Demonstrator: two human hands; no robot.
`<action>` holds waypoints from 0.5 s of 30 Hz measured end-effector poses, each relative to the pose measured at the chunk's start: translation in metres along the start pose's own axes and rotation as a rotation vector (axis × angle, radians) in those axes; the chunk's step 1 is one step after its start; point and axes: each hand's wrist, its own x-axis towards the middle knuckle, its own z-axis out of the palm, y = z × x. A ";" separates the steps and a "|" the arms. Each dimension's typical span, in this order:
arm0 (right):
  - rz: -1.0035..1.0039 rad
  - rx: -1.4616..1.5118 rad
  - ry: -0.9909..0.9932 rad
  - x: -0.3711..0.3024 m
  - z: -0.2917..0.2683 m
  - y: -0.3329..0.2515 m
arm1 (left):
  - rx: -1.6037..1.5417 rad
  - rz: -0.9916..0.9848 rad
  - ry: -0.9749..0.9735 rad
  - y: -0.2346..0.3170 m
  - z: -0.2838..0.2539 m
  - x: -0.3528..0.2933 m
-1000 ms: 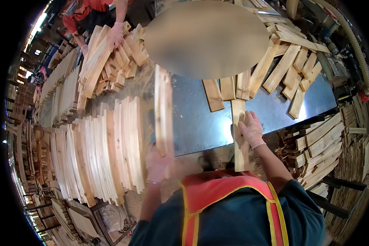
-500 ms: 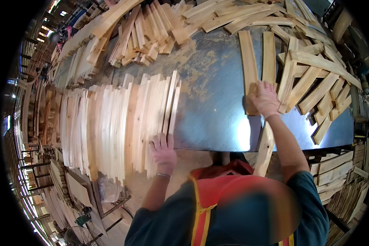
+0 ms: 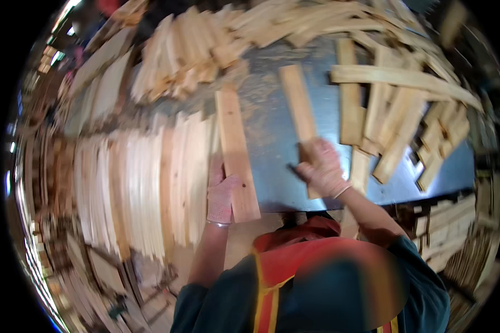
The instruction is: The person repeatedly picks up wooden planks from a large pile on a metal table and stacks them into a neat arrangement. The task involves continuous sorting and organizing of the wood pieces by hand.
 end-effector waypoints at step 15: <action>1.075 0.699 1.228 -0.309 -0.182 0.129 | 1.372 0.213 -0.108 -0.125 0.186 0.118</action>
